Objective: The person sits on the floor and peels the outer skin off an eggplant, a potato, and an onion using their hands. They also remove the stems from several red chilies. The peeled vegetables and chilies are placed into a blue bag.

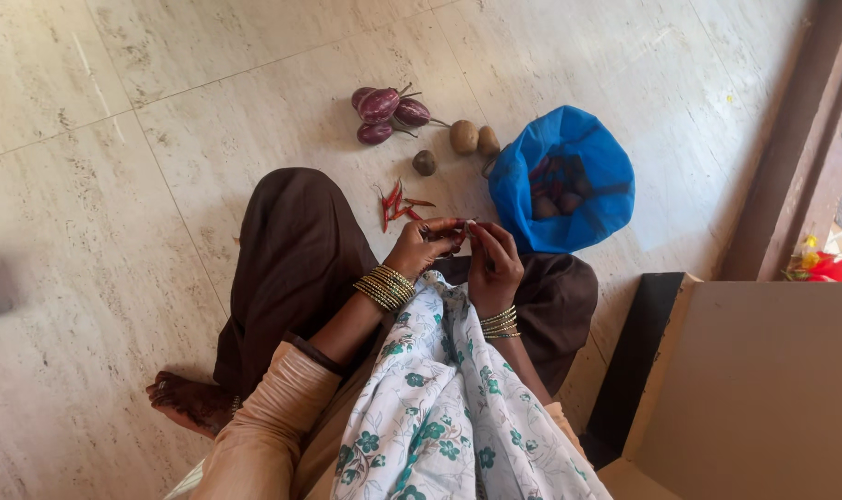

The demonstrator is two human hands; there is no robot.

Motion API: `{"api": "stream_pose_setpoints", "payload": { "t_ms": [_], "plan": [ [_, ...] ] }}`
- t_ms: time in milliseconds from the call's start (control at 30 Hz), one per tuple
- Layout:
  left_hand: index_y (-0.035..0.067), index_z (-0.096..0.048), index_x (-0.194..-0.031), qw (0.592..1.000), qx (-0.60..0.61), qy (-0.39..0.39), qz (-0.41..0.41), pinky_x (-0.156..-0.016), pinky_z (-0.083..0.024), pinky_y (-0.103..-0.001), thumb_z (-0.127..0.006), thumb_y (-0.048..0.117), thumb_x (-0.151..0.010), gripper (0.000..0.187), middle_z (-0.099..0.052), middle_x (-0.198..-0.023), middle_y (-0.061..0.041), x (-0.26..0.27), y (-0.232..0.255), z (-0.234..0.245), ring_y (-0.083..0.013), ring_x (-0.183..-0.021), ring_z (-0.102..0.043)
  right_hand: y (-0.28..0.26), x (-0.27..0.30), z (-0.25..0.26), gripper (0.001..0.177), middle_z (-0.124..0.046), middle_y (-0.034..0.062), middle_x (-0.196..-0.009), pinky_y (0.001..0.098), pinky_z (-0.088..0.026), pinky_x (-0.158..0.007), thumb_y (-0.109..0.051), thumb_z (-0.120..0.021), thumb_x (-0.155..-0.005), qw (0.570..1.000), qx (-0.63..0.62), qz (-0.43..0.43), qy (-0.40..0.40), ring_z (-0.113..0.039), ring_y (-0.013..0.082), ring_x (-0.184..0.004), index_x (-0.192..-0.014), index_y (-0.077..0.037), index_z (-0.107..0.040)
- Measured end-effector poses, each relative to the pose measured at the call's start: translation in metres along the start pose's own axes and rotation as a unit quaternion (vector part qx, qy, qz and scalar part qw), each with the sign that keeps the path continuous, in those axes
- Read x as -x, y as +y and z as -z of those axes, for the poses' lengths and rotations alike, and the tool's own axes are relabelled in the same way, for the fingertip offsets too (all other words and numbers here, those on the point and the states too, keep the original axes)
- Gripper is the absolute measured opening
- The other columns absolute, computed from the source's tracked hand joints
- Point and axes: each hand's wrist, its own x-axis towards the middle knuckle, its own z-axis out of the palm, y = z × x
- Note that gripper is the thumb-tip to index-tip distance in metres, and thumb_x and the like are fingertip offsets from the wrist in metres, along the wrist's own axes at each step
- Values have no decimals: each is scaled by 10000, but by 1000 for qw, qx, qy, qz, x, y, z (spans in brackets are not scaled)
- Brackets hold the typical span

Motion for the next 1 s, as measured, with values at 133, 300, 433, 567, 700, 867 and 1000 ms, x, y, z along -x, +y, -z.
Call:
{"api": "stream_pose_setpoints", "payload": {
  "t_ms": [133,300,433,567,700,867,1000],
  "plan": [
    [-19,-672,-1294,1000,10,1,6,-855,-620,-280,-626,-14,-941,356,-752,-1115,-119,1,6,0,-149,-973,-728,-10,3,0,242,-699,126,-1156,310,-597,-848,76,-681,-963,999,3,25,-32,-729,229,-1018,-1172,-31,-737],
    [-37,-675,-1286,1000,20,12,4,-875,-622,-297,-625,-20,-947,343,-756,-1123,-124,1,1,1,-166,-983,-738,-8,2,-4,265,-698,130,-1171,306,-608,-852,96,-670,-955,999,-22,5,-33,-733,218,-1026,-1181,-27,-733],
    [-41,-672,-1300,1000,-23,-2,4,-869,-608,-302,-640,-18,-952,350,-755,-1136,-139,2,6,-1,-173,-993,-729,-2,-3,-2,280,-685,132,-1185,306,-612,-858,101,-676,-953,999,-27,1,-20,-720,227,-1050,-1199,-22,-728],
    [-49,-649,-1289,989,-125,-46,-63,-918,-606,-297,-660,-16,-944,346,-750,-1150,-143,6,14,-6,-171,-1048,-735,0,-3,2,314,-673,143,-1206,316,-613,-883,127,-628,-940,999,-9,9,-35,-724,238,-1073,-1196,-23,-731],
    [-46,-669,-1275,992,-123,18,-32,-876,-635,-301,-639,-12,-941,337,-766,-1119,-142,8,15,-12,-176,-989,-756,-3,1,2,284,-679,139,-1197,311,-619,-872,118,-655,-961,999,-23,-6,-31,-726,233,-1066,-1192,-27,-733],
    [-48,-671,-1257,992,-116,21,-52,-877,-631,-300,-642,-32,-928,330,-760,-1123,-145,7,10,-11,-176,-1001,-748,-4,-3,1,314,-680,143,-1204,317,-616,-895,137,-617,-948,999,-35,-5,-16,-716,243,-1092,-1194,-21,-731],
    [-55,-687,-1255,996,-71,19,-50,-902,-626,-301,-658,-52,-927,329,-761,-1123,-154,7,7,-11,-181,-1013,-746,-5,-4,3,274,-690,135,-1176,299,-611,-852,116,-656,-958,1000,-22,-18,-13,-732,222,-1044,-1175,-29,-737]
  ]
}}
